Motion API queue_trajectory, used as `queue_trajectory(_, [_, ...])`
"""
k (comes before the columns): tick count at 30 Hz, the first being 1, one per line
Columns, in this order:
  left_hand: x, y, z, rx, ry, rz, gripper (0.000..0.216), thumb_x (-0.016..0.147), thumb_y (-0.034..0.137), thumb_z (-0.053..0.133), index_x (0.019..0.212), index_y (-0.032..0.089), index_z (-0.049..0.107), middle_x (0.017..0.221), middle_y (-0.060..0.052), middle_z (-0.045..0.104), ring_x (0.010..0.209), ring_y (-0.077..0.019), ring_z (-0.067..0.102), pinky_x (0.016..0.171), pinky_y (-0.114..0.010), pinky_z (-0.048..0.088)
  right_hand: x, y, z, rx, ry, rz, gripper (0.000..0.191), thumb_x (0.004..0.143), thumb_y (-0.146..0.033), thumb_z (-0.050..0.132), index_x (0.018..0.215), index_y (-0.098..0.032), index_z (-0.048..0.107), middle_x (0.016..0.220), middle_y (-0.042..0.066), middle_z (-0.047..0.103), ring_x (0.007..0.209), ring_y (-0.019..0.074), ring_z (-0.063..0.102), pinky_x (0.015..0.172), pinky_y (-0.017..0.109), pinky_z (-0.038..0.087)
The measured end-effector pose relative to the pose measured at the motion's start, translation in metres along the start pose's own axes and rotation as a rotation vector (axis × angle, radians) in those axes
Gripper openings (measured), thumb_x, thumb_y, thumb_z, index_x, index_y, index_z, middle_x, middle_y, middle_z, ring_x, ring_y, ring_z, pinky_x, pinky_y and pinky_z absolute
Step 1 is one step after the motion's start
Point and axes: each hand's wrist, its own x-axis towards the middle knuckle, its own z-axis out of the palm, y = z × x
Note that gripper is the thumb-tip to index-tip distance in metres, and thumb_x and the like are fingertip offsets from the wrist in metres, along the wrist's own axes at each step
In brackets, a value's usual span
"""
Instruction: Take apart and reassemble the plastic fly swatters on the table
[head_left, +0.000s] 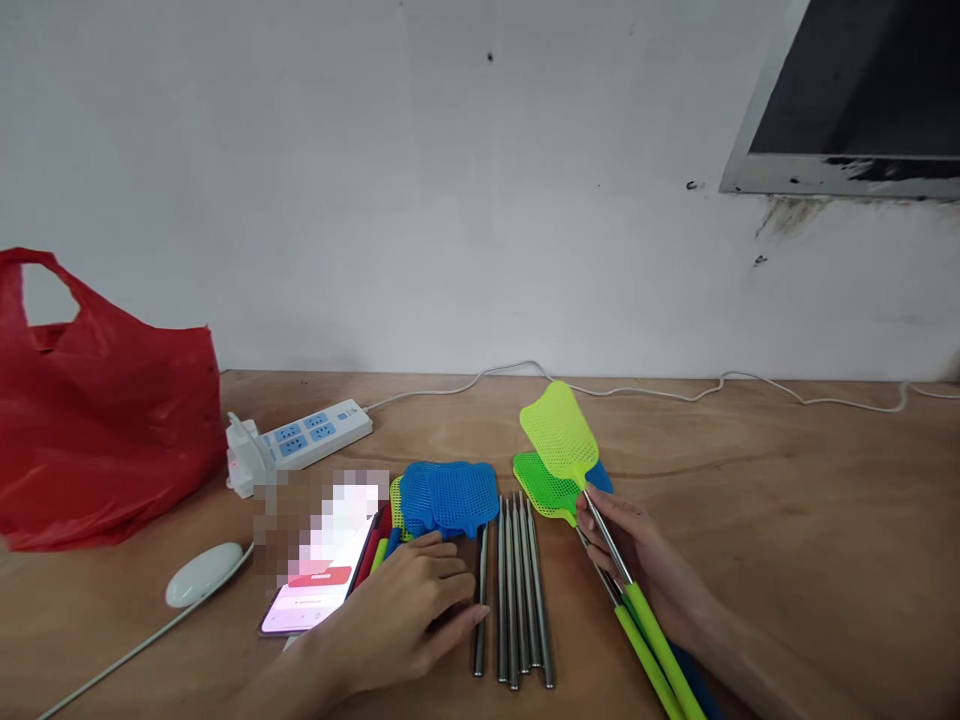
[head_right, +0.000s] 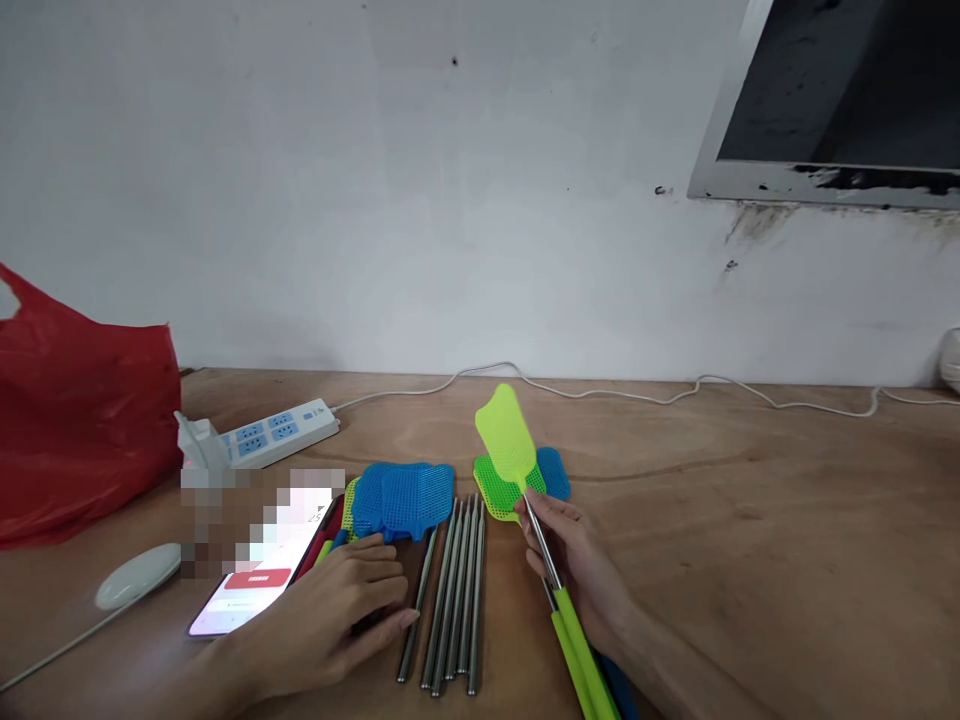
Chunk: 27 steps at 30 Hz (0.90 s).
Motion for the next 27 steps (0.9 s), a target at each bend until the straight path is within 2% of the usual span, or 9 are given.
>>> queue_trajectory(5, [-0.0006,0.0001,0.0002,-0.042,0.016,-0.028,0.024,0.102,0.027,0.042,0.084,0.019,0.056,0.083,-0.002,0.065,0.080,-0.0215,0.060,0.079,-0.036,0.040,0.0034,0.0018,-0.0039,0.056,0.010,-0.008,0.038,0.063,-0.047,0.089,0.076,-0.015,0.072,0.061,-0.005,0.053,0.041,0.0002,0.029,0.031,0.010,0.023])
queue_trajectory(12, [0.0001,0.0010,-0.0043,-0.099,0.039,-0.021,0.017,0.100,0.024,0.046,0.106,0.022,0.061,0.091,-0.003,0.068,0.085,-0.0223,0.062,0.083,-0.036,0.040,0.0033,0.0025,-0.0037,0.097,0.031,-0.022,0.038,0.064,-0.047,0.088,0.077,-0.015,0.072,0.066,-0.002,0.060,0.044,0.0027,0.037,0.032,0.011,0.029])
queue_trajectory(17, [0.0003,0.0005,-0.0040,-0.095,0.016,-0.036,0.017,0.099,0.024,0.046,0.106,0.022,0.062,0.092,-0.004,0.068,0.086,-0.0235,0.062,0.083,-0.037,0.040,0.0037,0.0047,-0.0047,0.124,0.033,-0.040,0.025,0.070,-0.038,0.085,0.078,-0.018,0.073,0.071,0.000,0.066,0.051,0.0075,0.047,0.041,0.015,0.040])
queue_trajectory(21, [-0.0002,-0.0002,-0.0020,-0.105,0.005,-0.047,0.017,0.100,0.024,0.046,0.106,0.023,0.061,0.093,-0.003,0.068,0.088,-0.0235,0.061,0.085,-0.038,0.038,0.0041,0.0055,-0.0038,0.115,0.013,-0.064,0.026,0.067,-0.038,0.087,0.076,-0.018,0.074,0.076,0.002,0.071,0.059,0.0103,0.055,0.049,0.019,0.045])
queue_trajectory(27, [-0.0006,0.0018,-0.0040,-0.195,0.043,-0.074,0.030,0.105,0.023,0.031,0.098,0.022,0.060,0.092,-0.003,0.066,0.085,-0.0218,0.059,0.083,-0.037,0.037,0.0018,0.0068,-0.0004,0.074,-0.084,-0.106,0.024,0.073,-0.039,0.084,0.079,-0.017,0.076,0.088,0.006,0.076,0.068,0.0111,0.059,0.059,0.020,0.047])
